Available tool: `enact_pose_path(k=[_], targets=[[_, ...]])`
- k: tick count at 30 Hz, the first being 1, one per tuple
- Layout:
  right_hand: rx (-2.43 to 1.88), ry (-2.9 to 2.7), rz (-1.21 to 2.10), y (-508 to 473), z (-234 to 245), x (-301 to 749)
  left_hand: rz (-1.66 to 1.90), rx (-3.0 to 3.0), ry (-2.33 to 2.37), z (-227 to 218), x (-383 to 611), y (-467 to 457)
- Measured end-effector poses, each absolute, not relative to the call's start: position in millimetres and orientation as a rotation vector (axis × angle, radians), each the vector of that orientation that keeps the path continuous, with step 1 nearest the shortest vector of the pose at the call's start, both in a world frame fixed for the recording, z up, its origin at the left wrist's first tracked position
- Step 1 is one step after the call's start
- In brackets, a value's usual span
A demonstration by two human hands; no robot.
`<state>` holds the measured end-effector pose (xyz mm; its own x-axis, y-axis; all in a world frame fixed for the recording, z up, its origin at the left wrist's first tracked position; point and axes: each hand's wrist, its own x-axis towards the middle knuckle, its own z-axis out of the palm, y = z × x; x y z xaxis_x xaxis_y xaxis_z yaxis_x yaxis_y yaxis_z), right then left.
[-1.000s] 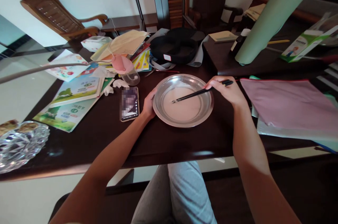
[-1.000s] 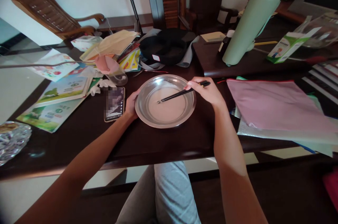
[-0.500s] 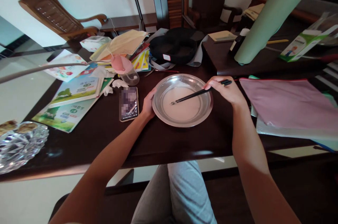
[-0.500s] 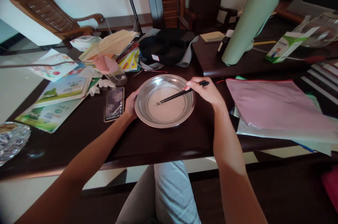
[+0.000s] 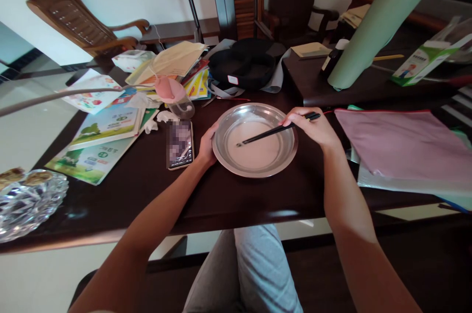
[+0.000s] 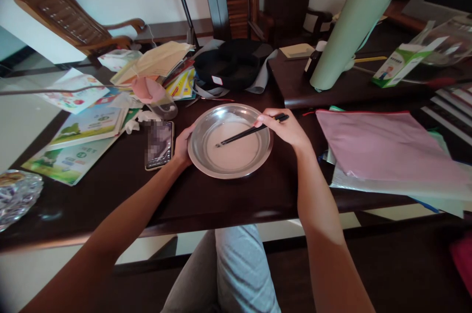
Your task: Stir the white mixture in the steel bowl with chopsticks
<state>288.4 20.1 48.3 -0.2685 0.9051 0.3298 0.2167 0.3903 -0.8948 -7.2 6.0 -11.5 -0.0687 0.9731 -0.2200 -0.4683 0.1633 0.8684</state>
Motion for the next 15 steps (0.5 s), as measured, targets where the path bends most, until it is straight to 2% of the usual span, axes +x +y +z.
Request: enact_pose_path(k=[6,15], targets=[[-1.124,-1.524,0.696,23,47,315,1.321,0.67,0.994,-8,-6,5],[-0.994,-1.727,0.967,18,50,292,1.331,0.644,1.008,-10,-6,6]])
